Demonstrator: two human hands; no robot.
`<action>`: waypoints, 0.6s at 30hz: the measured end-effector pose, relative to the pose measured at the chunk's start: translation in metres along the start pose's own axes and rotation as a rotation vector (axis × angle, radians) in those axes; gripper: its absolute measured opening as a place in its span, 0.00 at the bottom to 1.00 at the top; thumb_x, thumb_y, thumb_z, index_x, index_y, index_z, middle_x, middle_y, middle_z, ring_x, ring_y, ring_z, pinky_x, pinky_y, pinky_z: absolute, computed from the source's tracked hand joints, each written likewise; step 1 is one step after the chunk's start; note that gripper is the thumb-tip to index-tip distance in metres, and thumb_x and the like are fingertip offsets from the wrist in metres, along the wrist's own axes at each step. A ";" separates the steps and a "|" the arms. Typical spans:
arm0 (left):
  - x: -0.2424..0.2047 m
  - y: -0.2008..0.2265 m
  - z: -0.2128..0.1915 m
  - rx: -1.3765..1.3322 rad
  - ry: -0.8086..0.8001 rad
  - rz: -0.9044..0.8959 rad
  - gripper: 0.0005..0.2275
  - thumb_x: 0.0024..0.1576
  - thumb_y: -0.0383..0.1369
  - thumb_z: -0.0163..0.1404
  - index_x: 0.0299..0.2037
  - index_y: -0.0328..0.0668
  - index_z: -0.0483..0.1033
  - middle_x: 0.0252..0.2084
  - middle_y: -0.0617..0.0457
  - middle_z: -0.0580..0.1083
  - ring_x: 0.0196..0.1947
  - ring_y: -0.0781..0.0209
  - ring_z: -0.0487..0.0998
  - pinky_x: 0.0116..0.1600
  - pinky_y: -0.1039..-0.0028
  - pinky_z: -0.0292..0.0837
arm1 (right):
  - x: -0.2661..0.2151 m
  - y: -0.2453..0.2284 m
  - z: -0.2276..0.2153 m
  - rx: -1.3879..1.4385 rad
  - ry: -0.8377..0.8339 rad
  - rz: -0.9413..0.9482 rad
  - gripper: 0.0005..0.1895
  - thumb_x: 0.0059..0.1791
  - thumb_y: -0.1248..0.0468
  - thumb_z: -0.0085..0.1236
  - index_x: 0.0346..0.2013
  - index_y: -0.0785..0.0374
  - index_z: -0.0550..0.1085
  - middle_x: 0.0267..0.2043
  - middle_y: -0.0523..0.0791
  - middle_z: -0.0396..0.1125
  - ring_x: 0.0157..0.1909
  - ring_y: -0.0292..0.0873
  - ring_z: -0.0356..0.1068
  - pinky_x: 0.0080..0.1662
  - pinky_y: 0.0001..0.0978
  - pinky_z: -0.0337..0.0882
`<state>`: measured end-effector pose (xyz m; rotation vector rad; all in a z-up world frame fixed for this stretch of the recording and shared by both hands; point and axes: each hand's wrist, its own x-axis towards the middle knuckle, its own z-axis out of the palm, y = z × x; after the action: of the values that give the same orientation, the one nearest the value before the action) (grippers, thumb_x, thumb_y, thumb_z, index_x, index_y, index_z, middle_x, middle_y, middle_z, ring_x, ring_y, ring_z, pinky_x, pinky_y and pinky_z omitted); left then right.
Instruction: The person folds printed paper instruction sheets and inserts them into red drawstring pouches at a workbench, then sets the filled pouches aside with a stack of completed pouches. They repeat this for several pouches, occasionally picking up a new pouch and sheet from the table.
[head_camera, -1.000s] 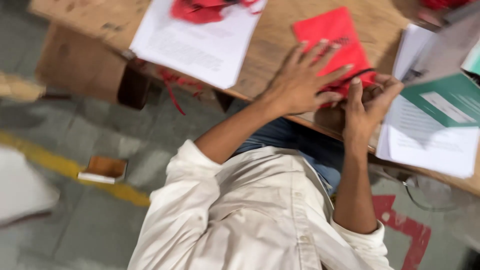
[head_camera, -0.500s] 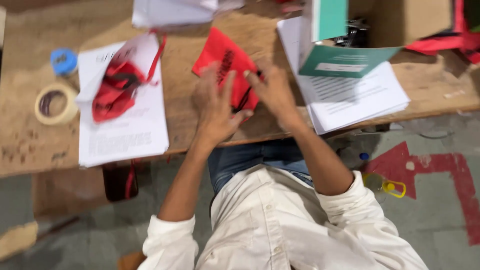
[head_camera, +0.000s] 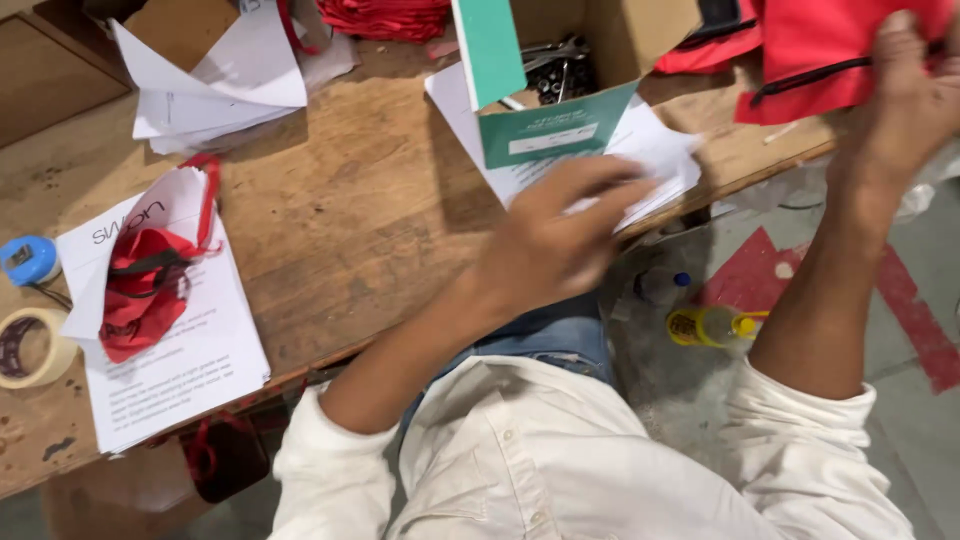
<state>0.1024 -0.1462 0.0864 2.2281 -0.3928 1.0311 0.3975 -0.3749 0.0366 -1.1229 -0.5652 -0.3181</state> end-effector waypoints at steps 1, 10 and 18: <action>0.026 0.006 0.018 0.064 -0.105 0.060 0.22 0.56 0.23 0.56 0.61 0.46 0.70 0.58 0.52 0.70 0.54 0.55 0.78 0.55 0.69 0.79 | 0.016 0.005 -0.003 -0.127 -0.049 0.007 0.03 0.64 0.76 0.58 0.49 0.77 0.73 0.41 0.41 0.66 0.38 0.35 0.60 0.45 0.28 0.66; 0.157 -0.158 0.262 0.715 -0.115 -0.366 0.33 0.43 0.37 0.65 0.56 0.27 0.66 0.60 0.23 0.63 0.64 0.22 0.63 0.56 0.47 0.74 | 0.066 0.002 0.027 -0.761 -0.343 -0.445 0.12 0.51 0.79 0.52 0.49 0.78 0.74 0.42 0.54 0.74 0.40 0.38 0.71 0.46 0.41 0.72; 0.166 -0.193 0.260 0.762 -0.112 -0.503 0.29 0.41 0.34 0.62 0.53 0.31 0.70 0.49 0.28 0.73 0.47 0.29 0.78 0.50 0.46 0.76 | 0.069 0.043 -0.004 -0.713 -0.304 -0.124 0.09 0.55 0.74 0.54 0.48 0.75 0.77 0.35 0.49 0.73 0.35 0.35 0.67 0.42 0.33 0.71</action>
<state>0.4561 -0.1743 0.0038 2.8278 0.6008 0.8545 0.4767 -0.3588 0.0427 -1.8472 -0.8230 -0.4802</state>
